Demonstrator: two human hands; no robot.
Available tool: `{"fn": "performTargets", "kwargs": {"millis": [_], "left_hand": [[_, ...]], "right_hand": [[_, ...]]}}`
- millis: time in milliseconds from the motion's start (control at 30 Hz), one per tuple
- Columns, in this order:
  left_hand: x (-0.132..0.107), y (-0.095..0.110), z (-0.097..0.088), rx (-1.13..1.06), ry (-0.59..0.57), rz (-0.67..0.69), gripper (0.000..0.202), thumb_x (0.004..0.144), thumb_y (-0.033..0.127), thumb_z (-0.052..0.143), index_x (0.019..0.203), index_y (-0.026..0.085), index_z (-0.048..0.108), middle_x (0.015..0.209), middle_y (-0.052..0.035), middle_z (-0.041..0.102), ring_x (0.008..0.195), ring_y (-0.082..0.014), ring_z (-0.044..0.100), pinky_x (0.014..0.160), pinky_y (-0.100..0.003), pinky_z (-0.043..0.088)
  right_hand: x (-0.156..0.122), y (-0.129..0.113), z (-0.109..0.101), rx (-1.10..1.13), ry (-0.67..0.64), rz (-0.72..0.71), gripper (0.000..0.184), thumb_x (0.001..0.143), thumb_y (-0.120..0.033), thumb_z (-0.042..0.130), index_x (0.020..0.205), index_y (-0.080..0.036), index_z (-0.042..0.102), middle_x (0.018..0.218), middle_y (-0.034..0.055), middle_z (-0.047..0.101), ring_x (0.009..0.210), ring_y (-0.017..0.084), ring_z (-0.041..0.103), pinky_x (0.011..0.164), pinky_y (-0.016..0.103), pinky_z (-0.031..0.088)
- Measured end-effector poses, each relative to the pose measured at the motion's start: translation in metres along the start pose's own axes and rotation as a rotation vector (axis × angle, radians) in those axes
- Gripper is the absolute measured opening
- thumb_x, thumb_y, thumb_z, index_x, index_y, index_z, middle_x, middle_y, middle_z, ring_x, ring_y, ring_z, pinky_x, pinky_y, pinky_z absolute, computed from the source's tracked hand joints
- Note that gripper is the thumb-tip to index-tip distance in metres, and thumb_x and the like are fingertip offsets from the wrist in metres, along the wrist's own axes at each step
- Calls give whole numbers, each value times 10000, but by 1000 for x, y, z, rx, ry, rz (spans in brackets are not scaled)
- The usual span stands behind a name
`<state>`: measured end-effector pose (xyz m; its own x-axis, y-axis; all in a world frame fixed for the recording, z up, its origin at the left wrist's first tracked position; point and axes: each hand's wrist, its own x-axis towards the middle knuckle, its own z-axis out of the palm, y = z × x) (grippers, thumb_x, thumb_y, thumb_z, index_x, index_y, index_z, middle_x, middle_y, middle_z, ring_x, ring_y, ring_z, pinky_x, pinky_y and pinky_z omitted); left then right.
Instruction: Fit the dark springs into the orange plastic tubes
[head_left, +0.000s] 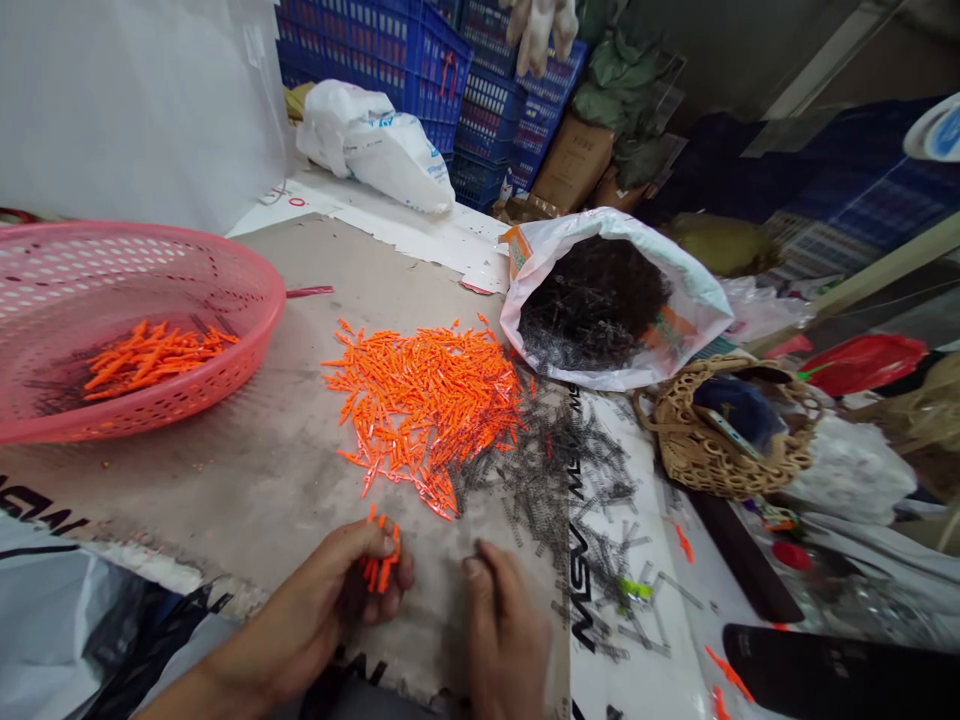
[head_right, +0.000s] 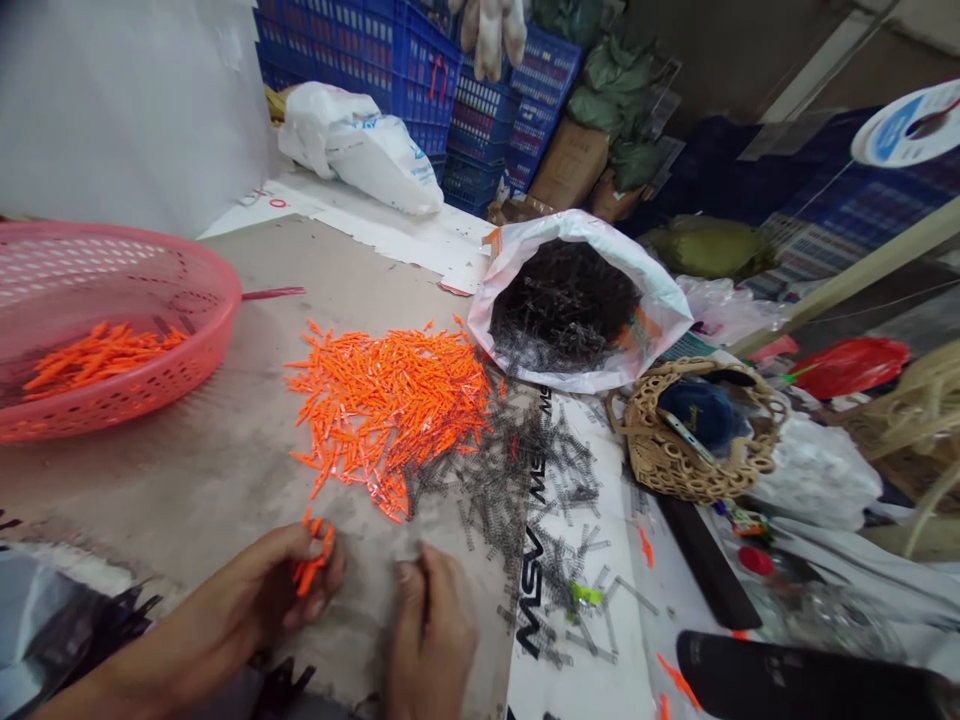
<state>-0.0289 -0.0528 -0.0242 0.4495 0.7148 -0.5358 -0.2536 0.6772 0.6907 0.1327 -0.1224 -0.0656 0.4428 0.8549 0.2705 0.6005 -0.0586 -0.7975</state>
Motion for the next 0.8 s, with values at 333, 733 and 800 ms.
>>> {"fn": "performTargets", "kwargs": {"millis": [333, 733, 800], "left_hand": [[36, 27, -6, 628, 149, 393, 150, 709, 342, 665, 706, 193, 660, 575, 36, 585, 544, -150, 514, 541, -234, 365], [47, 13, -14, 1750, -102, 645, 306, 834, 53, 478, 904, 248, 703, 939, -55, 648, 800, -221, 620, 650, -282, 401], [44, 12, -19, 1681, -158, 670, 276, 864, 94, 481, 932, 249, 698, 945, -50, 639, 808, -208, 615, 670, -275, 407]], "right_hand": [[46, 28, -6, -718, 132, -238, 293, 974, -209, 337, 859, -201, 607, 737, 85, 616, 676, 245, 595, 602, 331, 378], [-1, 14, -7, -563, -67, -222, 124, 887, -205, 455, 823, -254, 549, 789, 43, 614, 725, 233, 595, 622, 317, 384], [-3, 12, -1, -486, -94, -260, 122, 879, -187, 480, 880, -261, 577, 860, 42, 630, 766, 231, 596, 647, 312, 401]]}}
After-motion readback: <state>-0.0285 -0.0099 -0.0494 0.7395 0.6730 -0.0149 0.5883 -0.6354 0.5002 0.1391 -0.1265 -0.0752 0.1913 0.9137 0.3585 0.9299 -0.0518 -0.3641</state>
